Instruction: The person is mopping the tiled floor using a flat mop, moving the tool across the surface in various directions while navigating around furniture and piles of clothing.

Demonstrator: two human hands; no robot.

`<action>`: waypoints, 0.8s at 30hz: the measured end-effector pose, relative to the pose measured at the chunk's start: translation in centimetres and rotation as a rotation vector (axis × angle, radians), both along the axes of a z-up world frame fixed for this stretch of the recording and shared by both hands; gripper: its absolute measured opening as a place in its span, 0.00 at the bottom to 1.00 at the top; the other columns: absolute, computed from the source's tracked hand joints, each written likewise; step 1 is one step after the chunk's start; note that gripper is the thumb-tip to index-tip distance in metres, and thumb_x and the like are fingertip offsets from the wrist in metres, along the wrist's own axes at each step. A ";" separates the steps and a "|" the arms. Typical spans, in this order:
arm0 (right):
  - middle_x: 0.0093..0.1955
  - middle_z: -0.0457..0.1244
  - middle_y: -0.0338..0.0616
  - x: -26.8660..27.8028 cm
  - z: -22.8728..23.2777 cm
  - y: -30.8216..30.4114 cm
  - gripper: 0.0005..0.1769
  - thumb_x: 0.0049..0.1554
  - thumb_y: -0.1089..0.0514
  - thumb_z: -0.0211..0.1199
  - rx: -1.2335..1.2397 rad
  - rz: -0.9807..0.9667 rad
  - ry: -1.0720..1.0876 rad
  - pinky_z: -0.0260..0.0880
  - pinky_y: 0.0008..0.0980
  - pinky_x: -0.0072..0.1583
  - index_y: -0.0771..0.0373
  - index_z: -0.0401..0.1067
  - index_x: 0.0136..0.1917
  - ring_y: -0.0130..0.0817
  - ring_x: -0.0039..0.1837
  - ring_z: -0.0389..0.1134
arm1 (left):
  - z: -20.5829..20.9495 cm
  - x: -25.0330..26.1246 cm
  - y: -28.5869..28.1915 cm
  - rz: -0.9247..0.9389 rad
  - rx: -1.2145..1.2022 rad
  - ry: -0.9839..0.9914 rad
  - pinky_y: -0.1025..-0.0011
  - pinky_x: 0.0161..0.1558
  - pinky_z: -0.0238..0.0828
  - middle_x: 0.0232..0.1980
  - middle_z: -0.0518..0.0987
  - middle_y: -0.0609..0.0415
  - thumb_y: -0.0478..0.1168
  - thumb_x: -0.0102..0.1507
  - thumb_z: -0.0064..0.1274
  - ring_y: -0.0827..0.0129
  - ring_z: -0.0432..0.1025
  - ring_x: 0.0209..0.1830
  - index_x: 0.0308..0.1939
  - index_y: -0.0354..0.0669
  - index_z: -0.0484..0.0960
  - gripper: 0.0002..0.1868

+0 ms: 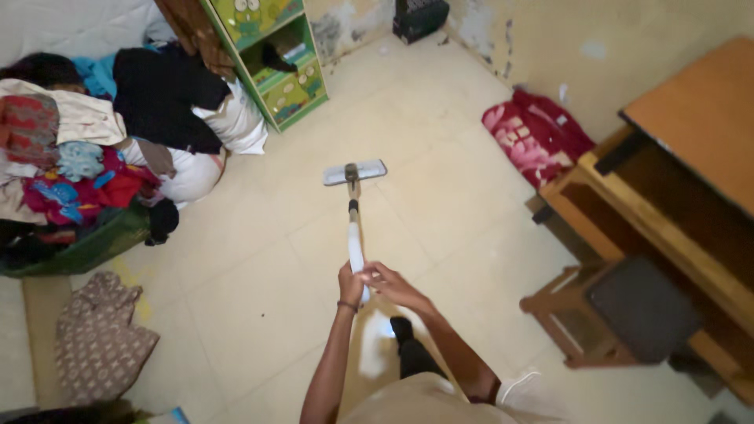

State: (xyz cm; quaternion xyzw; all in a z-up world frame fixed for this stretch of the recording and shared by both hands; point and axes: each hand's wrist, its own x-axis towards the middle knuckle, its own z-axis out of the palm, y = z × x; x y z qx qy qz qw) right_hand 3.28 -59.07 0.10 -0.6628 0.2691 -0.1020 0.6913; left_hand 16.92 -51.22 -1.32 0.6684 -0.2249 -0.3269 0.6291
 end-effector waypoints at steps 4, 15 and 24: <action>0.65 0.60 0.56 6.2 2.2 -6.9 0.58 0.53 0.45 0.75 -0.208 -0.137 -0.183 0.67 0.43 0.63 0.65 0.39 0.79 0.47 0.66 0.64 | 1.4 5.1 -11.6 -0.202 -0.131 -0.111 0.67 0.39 0.76 0.43 0.80 0.49 0.37 0.55 0.56 0.66 0.76 0.39 0.54 0.34 0.74 0.23; 0.37 0.70 0.55 -1.0 13.1 -10.6 0.22 0.46 0.55 0.75 -0.439 -0.450 0.344 0.73 0.43 0.46 0.67 0.76 0.52 0.46 0.40 0.73 | 12.9 8.6 -9.4 -0.272 0.121 -0.826 0.59 0.65 0.66 0.66 0.75 0.37 0.44 0.63 0.58 0.47 0.69 0.66 0.66 0.39 0.72 0.28; 0.45 0.69 0.53 6.0 -0.9 -13.5 0.25 0.44 0.66 0.63 -0.164 -0.627 0.075 0.73 0.40 0.40 0.65 0.69 0.57 0.41 0.41 0.73 | 12.6 5.2 -2.8 -0.192 0.042 -0.829 0.58 0.61 0.71 0.57 0.82 0.40 0.38 0.66 0.51 0.47 0.74 0.58 0.57 0.40 0.81 0.16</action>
